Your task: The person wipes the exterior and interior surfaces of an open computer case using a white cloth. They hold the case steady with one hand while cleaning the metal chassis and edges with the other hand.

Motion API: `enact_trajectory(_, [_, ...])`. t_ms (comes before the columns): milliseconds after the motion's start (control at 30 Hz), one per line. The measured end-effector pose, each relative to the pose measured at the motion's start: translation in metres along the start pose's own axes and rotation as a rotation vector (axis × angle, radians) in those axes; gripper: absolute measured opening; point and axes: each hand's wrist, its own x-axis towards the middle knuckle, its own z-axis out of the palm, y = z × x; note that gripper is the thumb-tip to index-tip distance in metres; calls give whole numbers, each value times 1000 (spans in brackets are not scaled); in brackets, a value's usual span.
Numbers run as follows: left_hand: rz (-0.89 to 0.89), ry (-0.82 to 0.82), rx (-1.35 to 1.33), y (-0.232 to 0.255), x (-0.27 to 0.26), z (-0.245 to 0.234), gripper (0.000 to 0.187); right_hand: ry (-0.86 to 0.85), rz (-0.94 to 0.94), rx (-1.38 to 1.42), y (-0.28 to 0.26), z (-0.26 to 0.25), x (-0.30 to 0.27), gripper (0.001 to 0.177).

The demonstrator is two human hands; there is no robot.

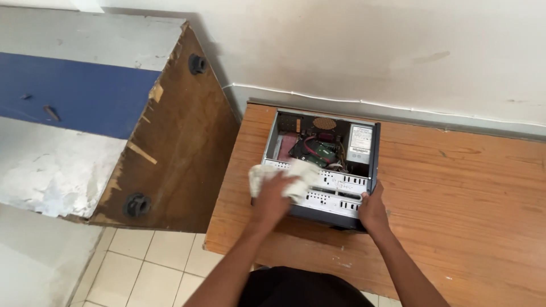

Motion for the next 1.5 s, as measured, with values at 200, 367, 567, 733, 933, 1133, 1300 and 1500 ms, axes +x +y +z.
enact_trajectory(200, [22, 86, 391, -10, -9, 24, 67, 45, -42, -1, 5, 8, 1, 58])
enact_trajectory(367, [109, -151, 270, 35, -8, 43, 70, 20, -19, -44, -9, 1, -6, 57])
enact_trajectory(567, [149, -45, 121, 1, -21, 38, 68, 19, -142, -15, 29, 15, 15, 60])
enact_trajectory(733, [-132, 362, -76, 6, -15, 49, 59, 42, -228, 95, 39, 13, 19, 64])
enact_trajectory(933, [-33, 9, 531, 75, -14, 98, 81, 24, -245, 159, 16, 4, 9, 63])
enact_trajectory(1133, [272, -341, 151, 48, -5, 51, 60, -72, -103, 127, 10, 3, 11, 67])
enact_trajectory(1300, [-243, 248, 388, -1, -21, 24, 55, 49, -209, 199, 15, 12, 4, 64])
enact_trajectory(1500, [438, -364, 385, 42, -21, 64, 75, 41, -380, 331, 17, 7, -2, 75])
